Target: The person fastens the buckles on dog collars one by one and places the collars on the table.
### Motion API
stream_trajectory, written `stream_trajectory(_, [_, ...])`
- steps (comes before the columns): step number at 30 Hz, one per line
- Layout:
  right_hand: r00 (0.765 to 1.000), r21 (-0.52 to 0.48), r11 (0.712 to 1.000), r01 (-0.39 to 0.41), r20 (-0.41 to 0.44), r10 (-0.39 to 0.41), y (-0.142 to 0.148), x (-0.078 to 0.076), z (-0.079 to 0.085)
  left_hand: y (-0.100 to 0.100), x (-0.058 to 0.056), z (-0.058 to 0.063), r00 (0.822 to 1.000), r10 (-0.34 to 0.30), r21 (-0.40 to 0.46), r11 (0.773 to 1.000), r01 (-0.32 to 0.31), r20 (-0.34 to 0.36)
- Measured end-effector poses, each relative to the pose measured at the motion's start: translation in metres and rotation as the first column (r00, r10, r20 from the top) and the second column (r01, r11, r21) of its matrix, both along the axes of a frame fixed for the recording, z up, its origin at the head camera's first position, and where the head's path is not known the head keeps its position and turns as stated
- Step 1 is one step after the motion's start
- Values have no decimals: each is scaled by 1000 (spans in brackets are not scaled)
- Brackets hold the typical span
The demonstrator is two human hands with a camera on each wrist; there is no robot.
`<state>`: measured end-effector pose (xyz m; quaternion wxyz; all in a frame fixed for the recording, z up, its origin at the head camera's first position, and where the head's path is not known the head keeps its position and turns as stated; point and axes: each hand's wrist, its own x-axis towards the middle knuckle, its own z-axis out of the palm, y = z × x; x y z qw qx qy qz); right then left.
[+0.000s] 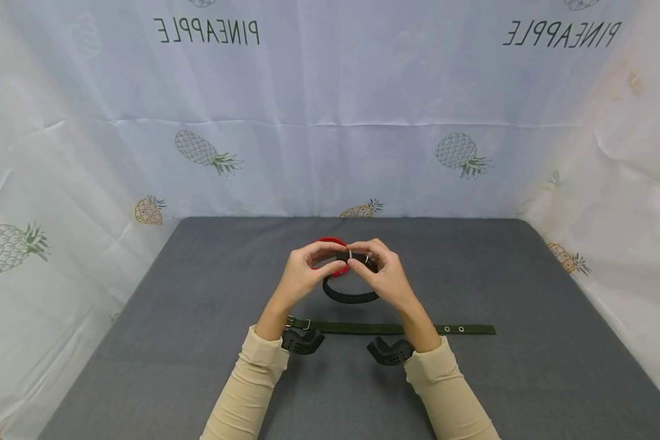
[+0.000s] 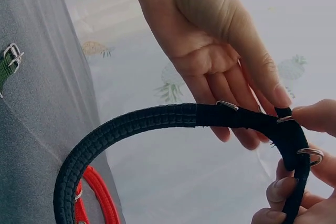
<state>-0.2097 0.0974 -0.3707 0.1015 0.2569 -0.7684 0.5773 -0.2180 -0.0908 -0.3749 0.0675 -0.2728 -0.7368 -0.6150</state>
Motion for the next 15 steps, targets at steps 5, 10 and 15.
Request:
stream_trajectory(5, [1000,3,1000,4,23,-4,0,0,0,-2,-1,-1,999,29,-27,999,-30,-38])
stream_trajectory(10, [999,-5,1000,-9,36,9,0,1,0,-2,0,-1,995,41,-48,998,-45,-94])
stream_trajectory(15, [1000,1,1000,-13,22,13,0,0,-1,-2,0,-1,989,49,-40,998,-55,-140])
